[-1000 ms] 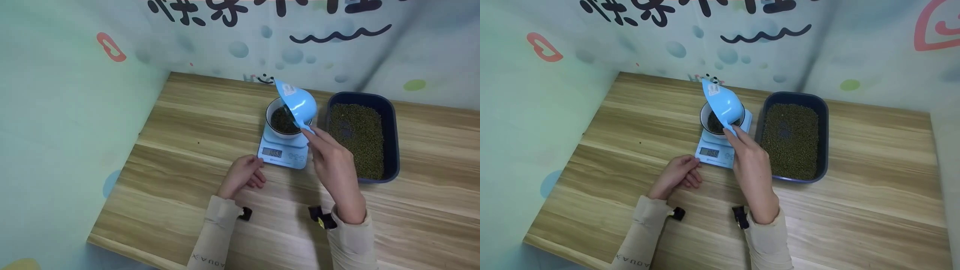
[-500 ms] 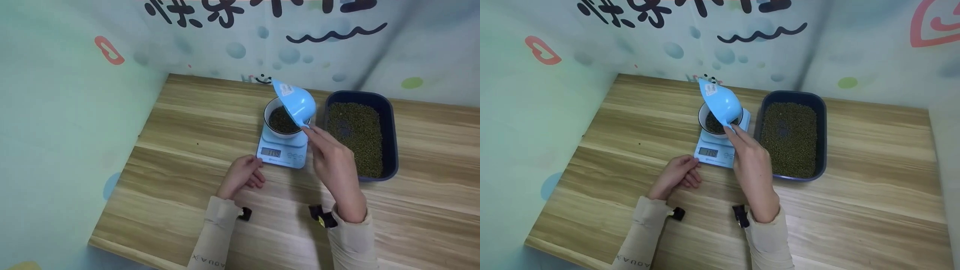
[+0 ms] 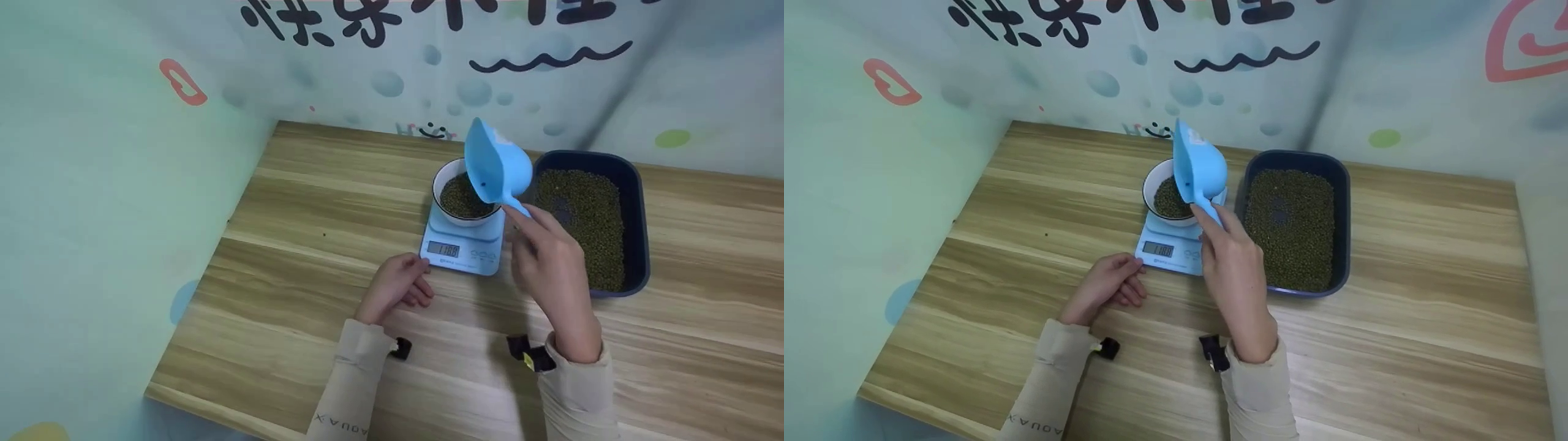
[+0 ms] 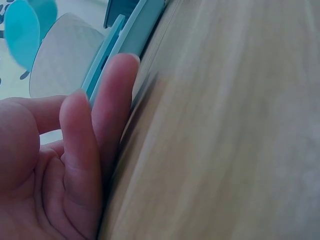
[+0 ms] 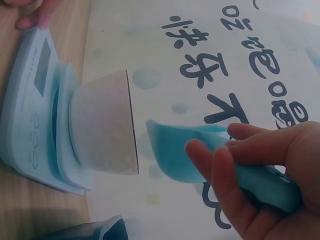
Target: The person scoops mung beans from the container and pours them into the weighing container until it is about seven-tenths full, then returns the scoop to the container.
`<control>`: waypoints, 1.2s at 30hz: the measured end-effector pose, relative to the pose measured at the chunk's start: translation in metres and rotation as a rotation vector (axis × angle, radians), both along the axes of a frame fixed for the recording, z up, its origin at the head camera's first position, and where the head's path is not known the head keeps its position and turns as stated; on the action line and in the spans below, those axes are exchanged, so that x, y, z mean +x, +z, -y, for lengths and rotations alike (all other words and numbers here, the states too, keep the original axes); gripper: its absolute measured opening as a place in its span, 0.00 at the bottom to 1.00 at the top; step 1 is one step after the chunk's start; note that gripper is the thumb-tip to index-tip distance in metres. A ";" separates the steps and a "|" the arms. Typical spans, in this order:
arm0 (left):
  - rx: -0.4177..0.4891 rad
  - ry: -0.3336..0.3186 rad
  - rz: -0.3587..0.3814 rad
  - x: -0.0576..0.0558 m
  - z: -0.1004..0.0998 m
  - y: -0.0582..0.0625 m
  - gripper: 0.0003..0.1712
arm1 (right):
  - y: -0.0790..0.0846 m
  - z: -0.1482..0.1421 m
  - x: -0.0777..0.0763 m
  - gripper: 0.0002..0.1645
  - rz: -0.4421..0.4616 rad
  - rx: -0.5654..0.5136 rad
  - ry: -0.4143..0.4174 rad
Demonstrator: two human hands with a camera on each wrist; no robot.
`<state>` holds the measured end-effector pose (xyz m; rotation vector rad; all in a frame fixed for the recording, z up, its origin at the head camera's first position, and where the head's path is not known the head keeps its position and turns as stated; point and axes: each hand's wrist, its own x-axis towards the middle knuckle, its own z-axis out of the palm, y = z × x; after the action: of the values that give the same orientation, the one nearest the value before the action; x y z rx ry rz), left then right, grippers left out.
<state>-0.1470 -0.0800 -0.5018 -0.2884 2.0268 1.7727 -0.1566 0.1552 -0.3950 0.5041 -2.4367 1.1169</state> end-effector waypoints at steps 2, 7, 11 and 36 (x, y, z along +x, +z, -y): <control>0.003 0.000 -0.009 -0.001 -0.001 -0.001 0.18 | 0.002 -0.006 0.001 0.24 0.035 -0.043 -0.030; 0.007 -0.008 0.011 -0.001 -0.002 -0.003 0.18 | 0.011 -0.024 0.009 0.25 0.183 -0.181 -0.151; 0.007 -0.009 0.023 0.002 0.000 -0.005 0.18 | 0.020 -0.030 0.018 0.27 0.248 -0.197 -0.259; 0.005 -0.033 -0.037 0.000 0.003 -0.003 0.18 | 0.028 -0.146 0.066 0.28 0.532 0.425 -0.234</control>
<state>-0.1468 -0.0832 -0.5050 -0.2209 2.0405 1.7755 -0.0902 0.3011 -0.3671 0.0251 -3.1190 0.6936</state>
